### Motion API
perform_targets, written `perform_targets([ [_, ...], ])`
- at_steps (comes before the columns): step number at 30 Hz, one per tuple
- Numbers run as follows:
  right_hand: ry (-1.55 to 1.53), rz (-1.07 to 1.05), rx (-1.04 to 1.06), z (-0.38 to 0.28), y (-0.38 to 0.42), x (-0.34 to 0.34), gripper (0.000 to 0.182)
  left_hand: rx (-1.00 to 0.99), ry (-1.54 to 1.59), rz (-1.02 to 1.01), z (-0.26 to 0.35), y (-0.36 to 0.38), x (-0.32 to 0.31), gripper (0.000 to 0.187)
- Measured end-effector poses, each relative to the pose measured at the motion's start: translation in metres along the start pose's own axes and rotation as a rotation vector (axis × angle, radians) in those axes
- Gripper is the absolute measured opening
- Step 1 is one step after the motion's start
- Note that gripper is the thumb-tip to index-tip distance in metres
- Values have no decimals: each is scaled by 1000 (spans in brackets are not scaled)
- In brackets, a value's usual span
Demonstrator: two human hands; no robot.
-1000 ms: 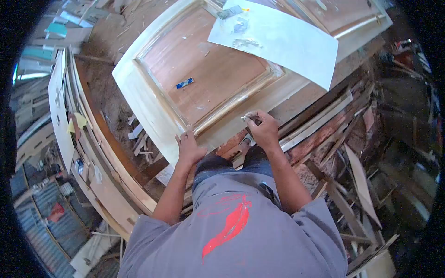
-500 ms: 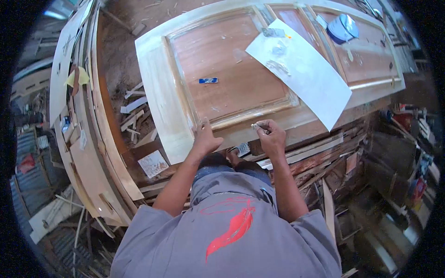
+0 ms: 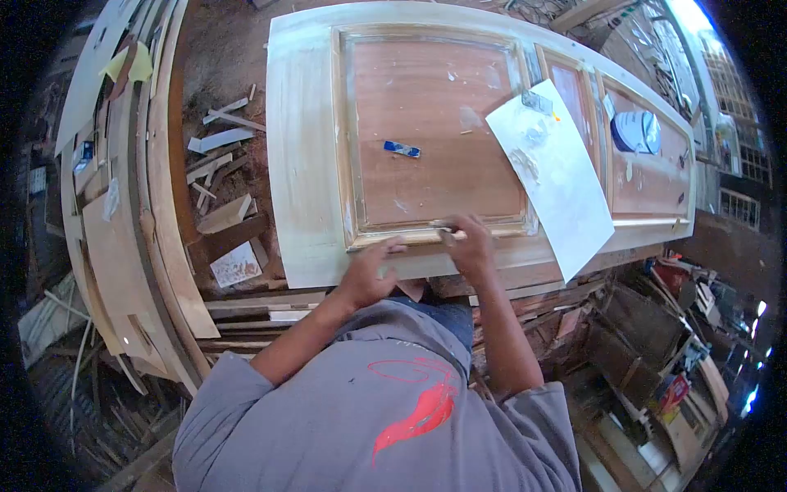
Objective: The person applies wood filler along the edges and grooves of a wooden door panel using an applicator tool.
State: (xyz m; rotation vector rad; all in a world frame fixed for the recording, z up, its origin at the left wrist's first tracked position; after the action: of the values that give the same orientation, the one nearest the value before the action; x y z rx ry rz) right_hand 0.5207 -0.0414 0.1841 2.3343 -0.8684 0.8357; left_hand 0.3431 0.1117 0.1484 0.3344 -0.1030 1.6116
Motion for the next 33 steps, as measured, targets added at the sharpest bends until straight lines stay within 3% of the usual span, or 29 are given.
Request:
perform_targets([
  [1,15,-45,86,-14,-13,-14,19,-23,-10,66,-3,9,17,63],
  [5,105,-322,384,-40,-55,-87,23,249,147,355,-39,54,75,54],
  [10,246,-537,693,-79,-73,-141,28,363,182,681,-59,103,84,55],
  [13,278,-594,877,-84,-70,-159,26,343,264,891,-61,133,49,56],
  [14,289,-603,935,-84,-68,-163,26,470,334,922,-60,145,26,55],
  [19,153,-783,775,-79,-74,-175,23,423,418,1155,-45,178,-76,56],
  [21,393,-733,1017,-96,-64,-174,24,427,471,1225,-34,183,-112,56],
  [22,436,-779,917,-96,-65,-177,25,442,475,1236,-29,184,-127,57],
  [25,538,-864,902,-81,-67,-199,26,471,503,1248,-23,182,-157,58],
  [28,659,-749,1102,-86,-59,-206,25,466,497,1270,-16,179,-168,59],
  [33,630,-730,1214,-94,-50,-206,26,440,480,1255,-12,171,-171,61],
])
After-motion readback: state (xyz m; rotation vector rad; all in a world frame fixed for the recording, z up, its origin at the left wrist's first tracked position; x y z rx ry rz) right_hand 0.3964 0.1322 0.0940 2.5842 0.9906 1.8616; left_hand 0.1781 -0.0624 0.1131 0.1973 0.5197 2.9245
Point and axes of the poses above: each hand's wrist, its own y-axis away from the middle knuckle, its own x-axis out of the back of the hand, z = x × y, the point moved 9 cm from there along -y, towards the middle knuckle, and after that the axes turned 10 degrees about -z, right-handed, at the moved point
